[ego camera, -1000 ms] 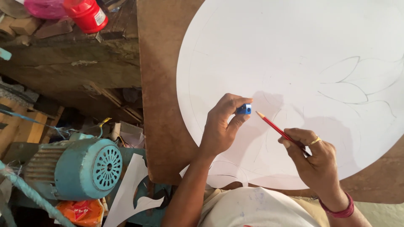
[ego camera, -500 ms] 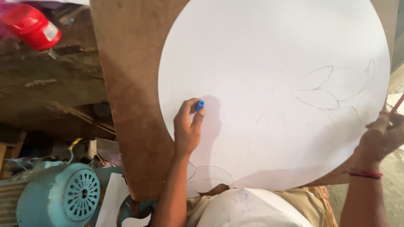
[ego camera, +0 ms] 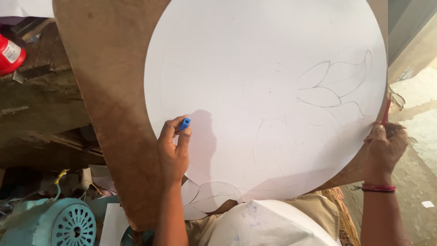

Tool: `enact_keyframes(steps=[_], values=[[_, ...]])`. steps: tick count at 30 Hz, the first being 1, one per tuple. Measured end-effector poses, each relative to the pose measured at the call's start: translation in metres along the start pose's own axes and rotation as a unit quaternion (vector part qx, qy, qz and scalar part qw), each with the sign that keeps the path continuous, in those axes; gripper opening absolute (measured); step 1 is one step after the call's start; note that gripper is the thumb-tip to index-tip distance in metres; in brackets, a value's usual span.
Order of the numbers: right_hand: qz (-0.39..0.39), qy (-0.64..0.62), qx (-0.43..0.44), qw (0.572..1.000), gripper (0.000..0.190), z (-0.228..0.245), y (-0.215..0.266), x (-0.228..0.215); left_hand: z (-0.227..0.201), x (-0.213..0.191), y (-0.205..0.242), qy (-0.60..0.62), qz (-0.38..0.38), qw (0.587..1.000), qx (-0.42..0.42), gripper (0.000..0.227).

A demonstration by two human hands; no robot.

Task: The recorder is tracing and drawing leaf-like templates onto a large circular piece of white cardstock or plastic using a pencil.

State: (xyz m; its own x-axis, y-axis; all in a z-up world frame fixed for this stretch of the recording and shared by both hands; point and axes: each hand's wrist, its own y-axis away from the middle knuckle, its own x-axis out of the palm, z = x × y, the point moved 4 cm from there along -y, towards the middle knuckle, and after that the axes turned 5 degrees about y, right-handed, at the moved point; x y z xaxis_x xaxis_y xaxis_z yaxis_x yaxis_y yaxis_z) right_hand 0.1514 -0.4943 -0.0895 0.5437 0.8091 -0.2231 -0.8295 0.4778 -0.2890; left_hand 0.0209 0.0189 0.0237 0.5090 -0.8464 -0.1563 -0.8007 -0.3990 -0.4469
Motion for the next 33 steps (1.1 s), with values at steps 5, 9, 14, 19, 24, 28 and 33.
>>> enact_keyframes(steps=[5,9,14,19,24,28,33], values=[[0.057,-0.076,0.06,0.994,0.005,0.035,0.008,0.027,0.001,0.004,0.001,-0.008,0.01,1.0,-0.018,0.025],[0.099,-0.049,-0.001,0.994,0.005,0.042,0.014,0.048,0.018,0.009,0.004,-0.006,0.02,0.999,-0.024,0.027],[0.125,-0.093,-0.05,0.987,0.011,0.064,0.045,0.048,0.03,0.011,0.009,0.037,0.025,0.998,-0.04,0.028],[0.302,-0.058,-0.132,0.942,0.018,0.138,0.1,0.078,0.012,0.021,0.01,0.113,0.069,0.988,-0.079,0.026],[0.395,0.069,-0.286,0.87,0.015,0.209,0.139,0.116,-0.014,0.023,0.009,0.13,0.126,0.981,-0.066,0.019],[0.401,0.048,-0.313,0.86,0.014,0.224,0.147,0.122,-0.031,0.019,0.007,0.126,0.136,0.982,-0.036,0.018],[0.409,0.057,-0.324,0.851,0.015,0.226,0.151,0.126,-0.036,0.023,0.008,0.098,0.159,0.981,-0.06,0.021]])
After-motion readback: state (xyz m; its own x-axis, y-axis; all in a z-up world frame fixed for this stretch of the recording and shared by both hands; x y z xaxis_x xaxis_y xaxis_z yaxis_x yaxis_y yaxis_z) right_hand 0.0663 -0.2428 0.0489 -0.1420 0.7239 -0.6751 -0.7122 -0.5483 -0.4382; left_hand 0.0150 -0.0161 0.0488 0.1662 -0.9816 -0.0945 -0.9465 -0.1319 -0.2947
